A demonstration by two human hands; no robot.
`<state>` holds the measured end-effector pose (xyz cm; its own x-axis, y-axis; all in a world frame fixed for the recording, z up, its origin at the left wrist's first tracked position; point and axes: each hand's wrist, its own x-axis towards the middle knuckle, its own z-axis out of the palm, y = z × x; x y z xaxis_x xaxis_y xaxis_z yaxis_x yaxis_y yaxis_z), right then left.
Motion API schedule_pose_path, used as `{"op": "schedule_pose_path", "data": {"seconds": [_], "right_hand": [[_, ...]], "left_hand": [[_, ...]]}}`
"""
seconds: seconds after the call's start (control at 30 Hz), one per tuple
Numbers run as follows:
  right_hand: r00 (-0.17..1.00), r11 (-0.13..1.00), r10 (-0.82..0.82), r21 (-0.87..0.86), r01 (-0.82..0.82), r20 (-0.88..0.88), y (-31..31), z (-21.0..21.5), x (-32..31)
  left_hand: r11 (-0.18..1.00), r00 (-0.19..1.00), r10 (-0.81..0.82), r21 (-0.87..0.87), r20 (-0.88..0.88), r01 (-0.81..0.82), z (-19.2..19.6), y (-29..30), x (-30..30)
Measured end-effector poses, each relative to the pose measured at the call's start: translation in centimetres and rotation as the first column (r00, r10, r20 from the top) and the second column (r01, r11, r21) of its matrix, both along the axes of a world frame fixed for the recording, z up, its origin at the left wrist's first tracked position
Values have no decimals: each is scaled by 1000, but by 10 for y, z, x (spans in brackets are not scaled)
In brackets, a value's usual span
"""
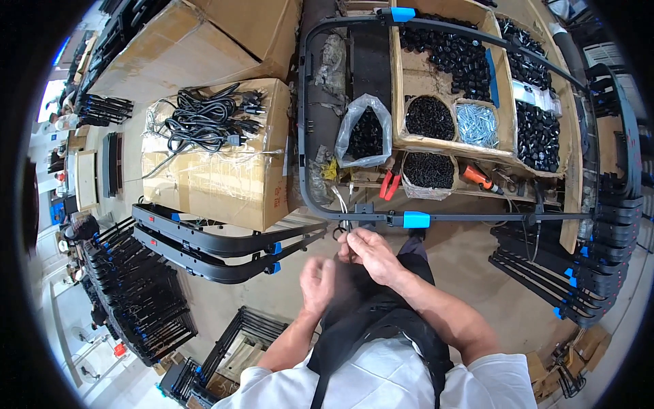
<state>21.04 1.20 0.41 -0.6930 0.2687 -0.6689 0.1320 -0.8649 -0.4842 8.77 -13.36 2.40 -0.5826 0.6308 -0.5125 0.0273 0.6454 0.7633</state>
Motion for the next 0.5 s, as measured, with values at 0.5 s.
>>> {"op": "schedule_pose_path", "data": {"seconds": [0.5], "right_hand": [[504, 76, 378, 517, -853, 776, 66, 97, -36]], "left_hand": [[969, 876, -198, 222, 440, 107, -53, -35, 3]]}}
